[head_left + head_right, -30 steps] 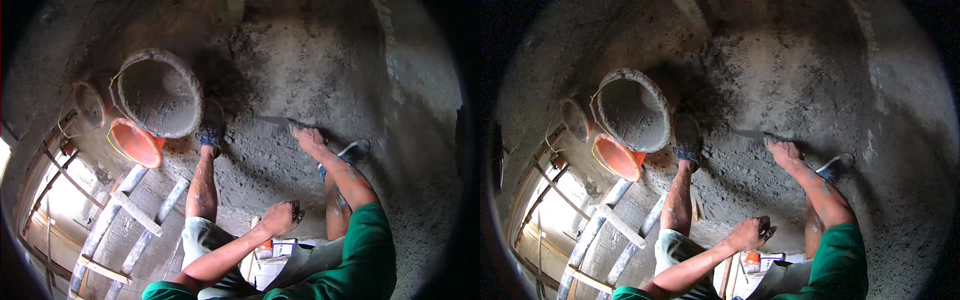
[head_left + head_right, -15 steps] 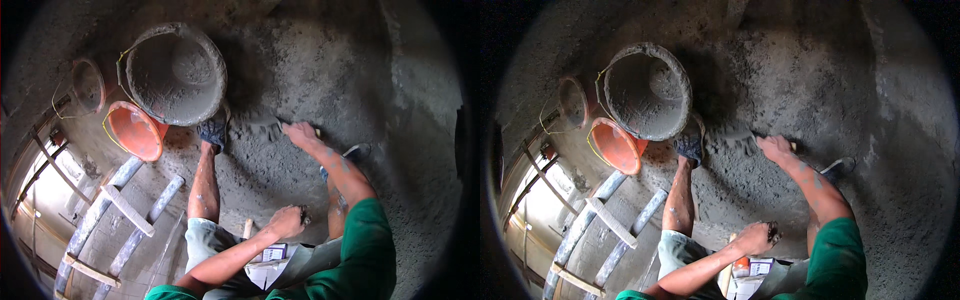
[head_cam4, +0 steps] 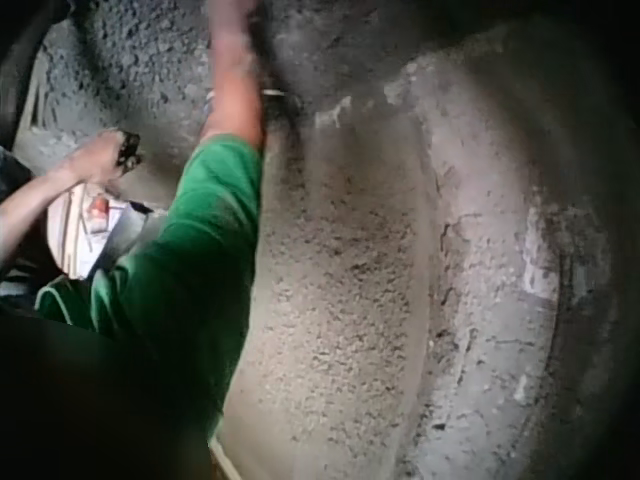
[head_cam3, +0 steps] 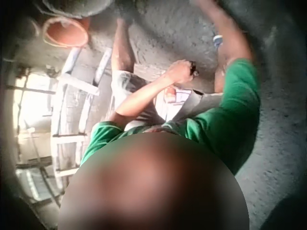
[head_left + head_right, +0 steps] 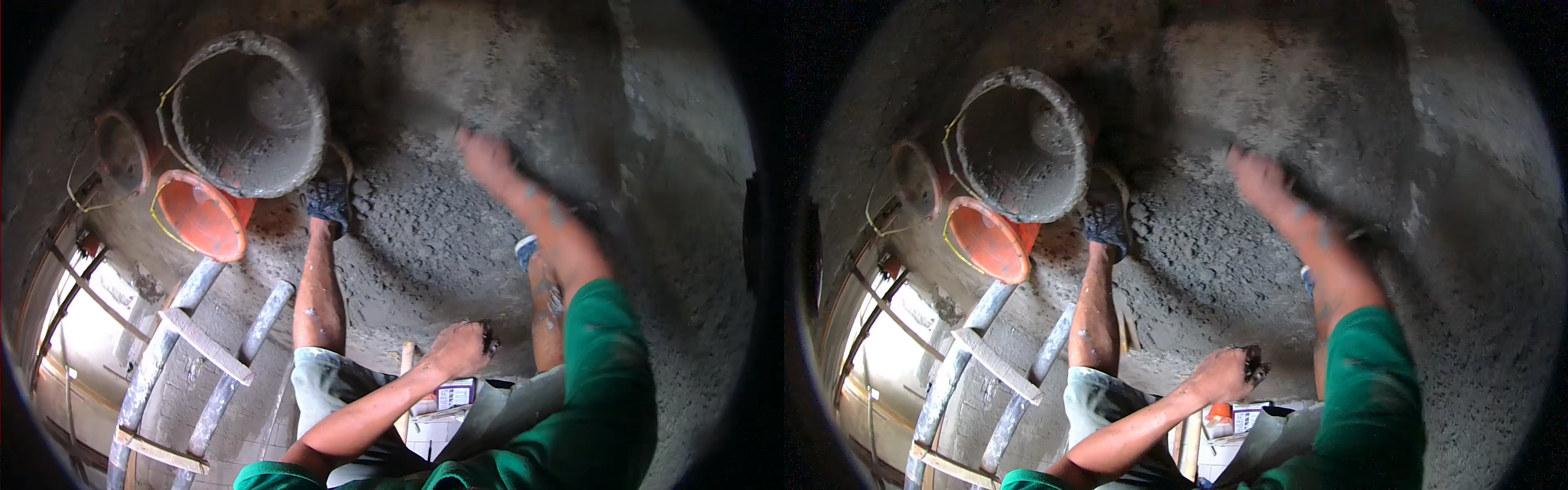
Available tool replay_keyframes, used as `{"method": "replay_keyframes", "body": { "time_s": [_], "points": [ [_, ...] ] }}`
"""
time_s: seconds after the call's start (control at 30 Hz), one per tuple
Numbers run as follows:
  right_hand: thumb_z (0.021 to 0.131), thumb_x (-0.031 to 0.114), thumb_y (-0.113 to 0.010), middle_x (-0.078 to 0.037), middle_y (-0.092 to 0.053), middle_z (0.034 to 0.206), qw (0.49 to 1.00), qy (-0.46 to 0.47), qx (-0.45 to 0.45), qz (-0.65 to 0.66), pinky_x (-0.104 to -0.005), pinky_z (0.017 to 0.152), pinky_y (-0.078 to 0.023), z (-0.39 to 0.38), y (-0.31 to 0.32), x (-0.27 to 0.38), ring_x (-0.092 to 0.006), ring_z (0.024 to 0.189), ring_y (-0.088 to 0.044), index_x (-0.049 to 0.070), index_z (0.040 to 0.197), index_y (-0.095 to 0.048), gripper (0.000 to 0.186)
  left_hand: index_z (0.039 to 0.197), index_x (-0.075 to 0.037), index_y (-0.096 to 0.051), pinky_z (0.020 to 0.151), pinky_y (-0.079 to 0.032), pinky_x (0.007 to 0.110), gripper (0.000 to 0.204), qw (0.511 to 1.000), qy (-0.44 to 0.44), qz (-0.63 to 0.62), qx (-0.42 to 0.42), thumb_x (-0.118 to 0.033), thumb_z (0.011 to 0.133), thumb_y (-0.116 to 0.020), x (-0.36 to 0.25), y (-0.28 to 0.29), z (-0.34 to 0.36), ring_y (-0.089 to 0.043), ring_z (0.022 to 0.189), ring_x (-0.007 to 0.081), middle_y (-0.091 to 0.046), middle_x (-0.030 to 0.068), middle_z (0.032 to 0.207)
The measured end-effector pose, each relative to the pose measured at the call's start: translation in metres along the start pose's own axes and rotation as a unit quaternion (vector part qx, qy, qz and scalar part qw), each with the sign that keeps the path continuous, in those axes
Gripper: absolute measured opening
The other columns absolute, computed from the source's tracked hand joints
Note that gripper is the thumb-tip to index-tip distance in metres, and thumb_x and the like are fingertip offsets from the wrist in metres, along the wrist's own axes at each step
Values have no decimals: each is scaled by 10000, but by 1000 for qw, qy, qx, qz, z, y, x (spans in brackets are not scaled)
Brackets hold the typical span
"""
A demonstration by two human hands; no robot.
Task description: The person applies plaster mix from a bucket onto a concrete wall using a trowel.
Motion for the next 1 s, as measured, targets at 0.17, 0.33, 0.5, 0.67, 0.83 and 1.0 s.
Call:
{"method": "replay_keyframes", "body": {
  "time_s": [0.17,0.33,0.5,0.67,0.83,1.0],
  "points": [
    [877,192,-466,-199,-661,873,903,-168,211,335,-493,668,-518,-130,-67,20,-394,794,-649,67,996,-555,194,862,-38,-586,672,-477,473,350,1000,11,-11,-5,-386,885,-563,-3,-2,6,-607,747,410,-620,200,750],
    [811,185,-602,-221,-644,868,864,-372,-87,329,-458,681,-516,-128,-35,-220,-392,816,-642,35,1036,-540,277,870,-49,-586,672,-475,479,348,1000,16,-8,9,-396,889,-560,-1,-12,10,-607,754,413,-617,201,746],
    [853,162,-548,-235,-635,866,885,-327,-180,278,-464,672,-513,-125,-71,-286,-412,837,-630,17,974,-557,189,872,-43,-573,658,-480,467,332,998,52,22,21,-373,897,-564,2,-20,20,-607,746,412,-613,197,718],
    [884,167,-436,-274,-638,926,938,-132,181,263,-528,763,-511,-204,-115,-114,-448,821,-632,9,1124,-554,311,809,-22,-573,630,-478,452,343,995,79,50,36,-354,894,-582,-7,-35,34,-607,744,408,-610,207,723],
    [867,167,-541,-264,-617,793,871,-302,-128,366,-471,638,-506,-110,-34,-265,-440,787,-620,25,1012,-534,203,807,-18,-571,625,-474,459,337,998,41,41,12,-343,891,-588,-15,-38,44,-589,749,430,-597,221,751],
    [876,126,-511,-247,-616,846,897,-221,-247,293,-495,645,-495,-9,-36,-312,-428,796,-609,18,1010,-537,174,820,-5,-571,619,-471,454,340,996,66,58,7,-338,886,-597,-11,-37,48,-596,731,423,-601,227,748]
  ]
}}
Point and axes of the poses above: each hand's wrist, its own z-axis towards the middle knuckle, its own y-axis out of the back of the hand, x = y × z, the point moved 6 cm from there along z, towards the middle knuckle
